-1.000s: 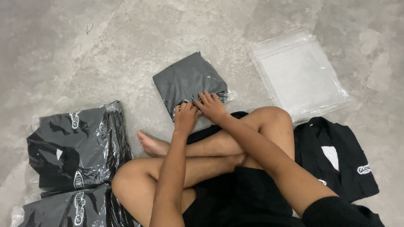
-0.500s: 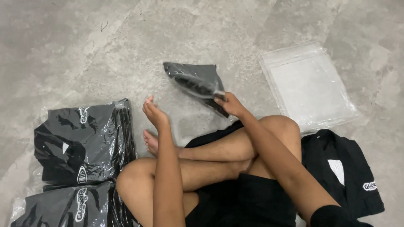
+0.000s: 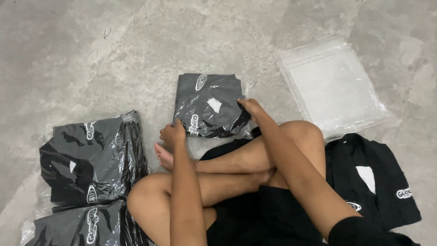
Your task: Packing folded shirts into plastic bags and shipping mailers.
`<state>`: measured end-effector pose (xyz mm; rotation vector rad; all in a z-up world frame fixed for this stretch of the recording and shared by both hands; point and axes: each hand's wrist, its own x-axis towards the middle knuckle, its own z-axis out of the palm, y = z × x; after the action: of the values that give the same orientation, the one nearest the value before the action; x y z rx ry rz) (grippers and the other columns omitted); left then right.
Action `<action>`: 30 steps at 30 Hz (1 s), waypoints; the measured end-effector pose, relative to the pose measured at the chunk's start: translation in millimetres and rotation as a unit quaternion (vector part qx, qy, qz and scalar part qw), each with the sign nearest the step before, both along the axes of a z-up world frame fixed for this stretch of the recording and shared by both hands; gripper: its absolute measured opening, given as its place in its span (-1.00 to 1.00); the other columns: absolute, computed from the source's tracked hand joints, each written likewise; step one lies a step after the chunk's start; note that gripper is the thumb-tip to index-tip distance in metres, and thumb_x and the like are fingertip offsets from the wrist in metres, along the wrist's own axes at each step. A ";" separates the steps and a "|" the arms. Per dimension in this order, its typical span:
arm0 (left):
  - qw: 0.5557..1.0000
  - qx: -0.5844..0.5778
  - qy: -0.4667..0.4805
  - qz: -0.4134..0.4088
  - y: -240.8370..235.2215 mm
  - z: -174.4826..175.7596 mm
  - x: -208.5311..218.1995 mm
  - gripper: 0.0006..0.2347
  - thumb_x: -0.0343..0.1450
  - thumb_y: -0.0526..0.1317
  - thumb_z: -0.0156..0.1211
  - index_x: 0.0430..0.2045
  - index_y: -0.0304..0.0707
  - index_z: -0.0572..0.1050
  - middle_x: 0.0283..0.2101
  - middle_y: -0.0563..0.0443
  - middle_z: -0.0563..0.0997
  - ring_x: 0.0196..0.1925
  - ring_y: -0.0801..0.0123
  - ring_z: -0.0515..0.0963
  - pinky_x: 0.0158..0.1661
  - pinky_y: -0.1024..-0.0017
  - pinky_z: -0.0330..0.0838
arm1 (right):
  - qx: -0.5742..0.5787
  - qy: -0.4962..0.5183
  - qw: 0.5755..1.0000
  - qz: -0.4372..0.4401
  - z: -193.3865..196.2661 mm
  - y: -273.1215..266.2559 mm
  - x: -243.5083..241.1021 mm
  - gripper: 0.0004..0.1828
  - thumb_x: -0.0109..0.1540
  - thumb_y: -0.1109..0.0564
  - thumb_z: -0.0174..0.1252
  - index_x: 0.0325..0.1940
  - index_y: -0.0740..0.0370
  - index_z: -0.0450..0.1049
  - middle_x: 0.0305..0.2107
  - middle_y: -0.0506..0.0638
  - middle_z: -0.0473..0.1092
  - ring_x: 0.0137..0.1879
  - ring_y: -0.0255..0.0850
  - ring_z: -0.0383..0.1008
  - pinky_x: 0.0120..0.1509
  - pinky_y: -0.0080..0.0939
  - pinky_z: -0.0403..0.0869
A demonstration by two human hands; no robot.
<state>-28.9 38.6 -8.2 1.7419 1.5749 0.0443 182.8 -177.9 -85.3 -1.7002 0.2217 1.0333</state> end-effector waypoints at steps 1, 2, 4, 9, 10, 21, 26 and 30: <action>0.998 0.007 0.042 -0.044 -1.9 7.2 -0.9 -0.57 0.37 0.09 -0.17 -0.11 -0.26 0.41 -0.10 -0.15 0.37 -0.03 0.11 0.29 -0.03 0.14 0.15 | -0.065 -0.080 0.994 0.018 -7.9 -0.1 2.4 -0.12 0.10 -0.32 0.17 0.26 0.27 0.07 0.06 0.35 0.19 0.15 0.14 0.27 0.08 0.15 0.35; 0.993 0.012 0.083 -0.089 -6.4 13.4 0.3 -0.56 0.38 0.09 -0.20 -0.13 -0.27 0.43 -0.15 -0.14 0.42 -0.06 0.13 0.33 -0.06 0.18 0.17 | -0.131 -0.161 0.978 0.036 -15.3 -3.7 6.5 -0.09 0.05 -0.40 0.17 0.25 0.21 0.10 0.04 0.26 0.24 0.15 0.06 0.29 0.11 0.09 0.33; 0.986 0.004 0.113 -0.122 -1.4 -0.9 2.9 -0.55 0.33 0.14 -0.18 -0.22 -0.23 0.48 -0.22 -0.11 0.49 -0.11 0.12 0.41 -0.12 0.18 0.21 | -0.187 -0.242 0.950 0.056 45.2 -0.9 -20.3 -0.18 0.09 -0.27 0.13 0.26 0.20 0.08 0.06 0.26 0.16 0.18 0.10 0.21 0.15 0.13 0.25; 0.958 -0.093 0.151 -0.225 -3.3 29.1 1.2 -0.57 0.19 0.17 -0.02 -0.57 -0.23 0.59 -0.61 -0.05 0.58 -0.40 0.14 0.57 -0.30 0.28 0.35 | -0.263 -0.414 0.862 0.125 116.5 6.0 -56.8 -0.43 0.15 -0.08 0.06 0.17 0.13 0.14 -0.03 0.14 0.11 0.16 0.06 0.13 0.17 0.06 0.12; 0.967 -0.060 0.118 -0.217 2.5 11.6 1.8 -0.52 0.21 0.17 0.01 -0.24 -0.25 0.43 -0.30 -0.15 0.51 -0.17 0.09 0.49 -0.18 0.18 0.34 | -0.249 -0.394 0.872 0.149 120.3 5.4 -61.9 -0.57 0.13 -0.12 0.09 -0.07 0.17 0.28 -0.21 0.17 0.27 0.01 0.08 0.29 0.04 0.04 0.23; 0.946 0.054 0.079 -0.310 -34.2 48.7 19.2 -0.55 0.35 -0.04 0.08 0.12 -0.12 0.28 0.06 -0.17 0.31 0.01 0.07 0.46 -0.06 0.17 0.39 | -0.167 -0.252 0.929 0.214 68.6 9.7 -46.9 -0.61 0.03 -0.13 0.07 -0.71 0.20 0.42 -0.77 0.10 0.37 -0.62 -0.12 0.40 -0.53 -0.21 0.33; 0.928 0.200 0.060 -0.309 -34.7 25.4 22.1 -0.72 0.31 0.09 0.03 -0.54 -0.07 0.54 -0.41 0.04 0.52 -0.25 0.26 0.50 -0.31 0.30 0.36 | -0.175 -0.434 0.853 0.230 133.0 15.4 -66.2 -0.42 0.13 -0.03 0.07 0.22 0.15 0.21 0.20 0.28 0.07 0.34 0.12 0.02 0.33 0.06 0.13; 0.931 0.133 0.026 -0.340 -43.9 62.6 20.9 -0.54 0.38 -0.06 -0.02 0.17 -0.18 0.19 0.22 -0.16 0.17 0.23 0.07 0.20 0.07 0.15 0.24 | -0.205 -0.439 0.805 0.343 115.9 21.8 -73.4 -0.38 0.12 -0.14 0.08 0.25 -0.02 0.20 0.24 0.20 0.04 0.36 0.11 -0.01 0.35 0.07 0.10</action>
<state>-7.9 -5.3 54.5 2.4366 0.9503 -0.1378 109.4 -156.1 30.6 -2.5678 -0.8987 0.5703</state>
